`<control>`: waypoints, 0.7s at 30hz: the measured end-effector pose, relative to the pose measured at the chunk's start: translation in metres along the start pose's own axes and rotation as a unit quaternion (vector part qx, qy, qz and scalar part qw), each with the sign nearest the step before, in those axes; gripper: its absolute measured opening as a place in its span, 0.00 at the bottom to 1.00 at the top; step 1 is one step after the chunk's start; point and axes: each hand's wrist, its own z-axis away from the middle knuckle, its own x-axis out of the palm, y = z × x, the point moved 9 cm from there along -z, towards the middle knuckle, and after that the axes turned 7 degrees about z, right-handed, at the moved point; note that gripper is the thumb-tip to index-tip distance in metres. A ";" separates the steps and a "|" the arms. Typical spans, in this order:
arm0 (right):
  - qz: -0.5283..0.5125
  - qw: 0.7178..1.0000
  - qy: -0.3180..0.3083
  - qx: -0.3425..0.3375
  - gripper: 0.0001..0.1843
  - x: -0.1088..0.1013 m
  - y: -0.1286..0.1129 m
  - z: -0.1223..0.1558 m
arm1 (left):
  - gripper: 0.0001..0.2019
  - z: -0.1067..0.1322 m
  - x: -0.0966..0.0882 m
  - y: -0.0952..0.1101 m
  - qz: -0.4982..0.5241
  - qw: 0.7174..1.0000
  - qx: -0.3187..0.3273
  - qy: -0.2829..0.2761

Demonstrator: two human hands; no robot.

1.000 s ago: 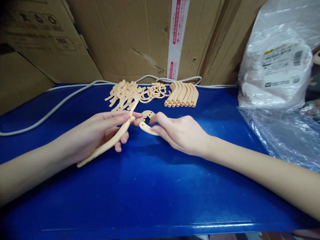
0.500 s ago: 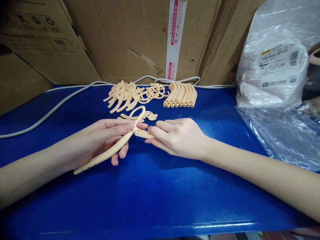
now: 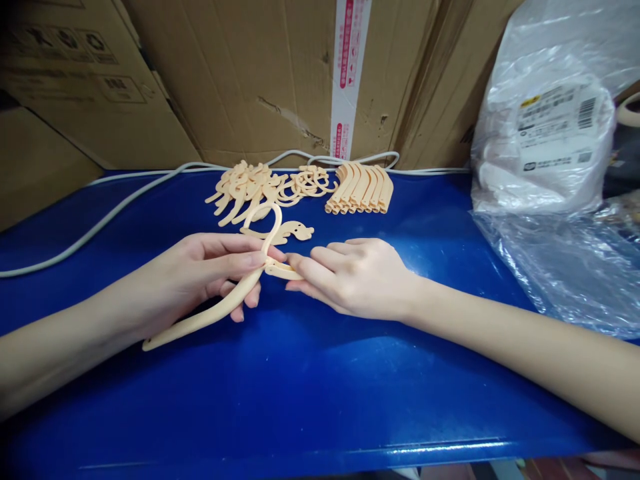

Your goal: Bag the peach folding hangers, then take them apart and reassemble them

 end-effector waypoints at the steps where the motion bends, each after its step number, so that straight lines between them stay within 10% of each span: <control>1: 0.001 1.000 -0.001 0.000 0.14 0.000 0.000 0.000 | 0.05 0.000 0.001 0.001 -0.004 1.000 0.003 0.002; 21: -0.064 0.996 -0.061 0.026 0.21 0.013 0.004 0.004 | 0.11 0.000 -0.004 0.002 -0.124 0.992 0.033 0.010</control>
